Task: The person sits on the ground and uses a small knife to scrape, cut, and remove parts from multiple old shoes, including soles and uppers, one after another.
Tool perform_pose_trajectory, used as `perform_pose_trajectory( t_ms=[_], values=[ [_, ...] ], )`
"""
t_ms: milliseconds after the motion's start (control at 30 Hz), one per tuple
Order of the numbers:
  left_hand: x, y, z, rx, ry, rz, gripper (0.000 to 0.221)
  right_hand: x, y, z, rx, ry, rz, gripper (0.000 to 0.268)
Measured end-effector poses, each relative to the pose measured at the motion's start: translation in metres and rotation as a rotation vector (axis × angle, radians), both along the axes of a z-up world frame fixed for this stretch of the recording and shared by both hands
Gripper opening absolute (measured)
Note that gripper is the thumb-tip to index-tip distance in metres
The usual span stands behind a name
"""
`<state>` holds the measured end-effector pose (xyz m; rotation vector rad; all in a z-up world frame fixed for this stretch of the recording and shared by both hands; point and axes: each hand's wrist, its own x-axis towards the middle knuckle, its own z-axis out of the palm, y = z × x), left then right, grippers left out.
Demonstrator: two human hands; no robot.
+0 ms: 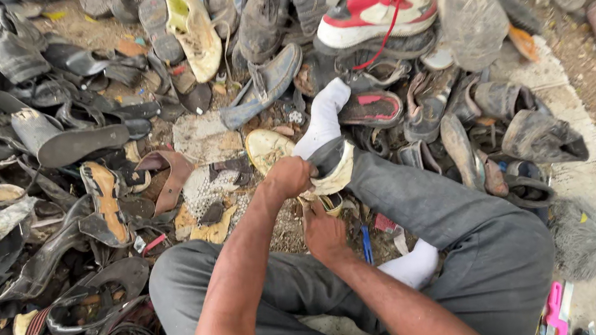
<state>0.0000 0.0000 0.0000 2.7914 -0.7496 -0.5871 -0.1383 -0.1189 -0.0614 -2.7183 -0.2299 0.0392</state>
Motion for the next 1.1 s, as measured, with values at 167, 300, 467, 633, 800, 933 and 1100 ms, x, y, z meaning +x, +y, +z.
perform_pose_trajectory(
  t_ms=[167,300,467,633,800,933,1100],
  values=[
    [-0.003,0.000,-0.020,0.006,-0.088,-0.035,0.029,0.002,-0.009,-0.006,0.001,-0.018,0.132,0.024],
    [-0.004,0.000,-0.029,0.000,0.003,0.112,0.023,0.000,-0.013,0.000,0.047,0.010,0.162,0.034],
    [-0.020,-0.004,-0.027,-0.015,-0.088,0.134,0.022,-0.004,-0.016,0.000,-0.039,0.127,0.204,0.019],
    [-0.043,0.001,-0.023,-0.074,-0.105,0.213,0.022,-0.022,-0.027,0.022,0.028,0.103,0.216,0.039],
    [-0.061,0.010,-0.033,-0.198,-0.192,0.180,0.021,-0.045,-0.042,0.040,0.233,0.062,0.189,0.050],
    [-0.085,0.008,-0.037,-0.276,-0.529,-0.004,0.035,-0.054,-0.057,0.048,0.218,-0.060,-0.036,0.034],
    [-0.091,-0.003,-0.023,-0.429,-0.241,0.317,0.025,-0.048,-0.091,0.047,-0.061,0.012,-0.268,0.049]
  ],
)
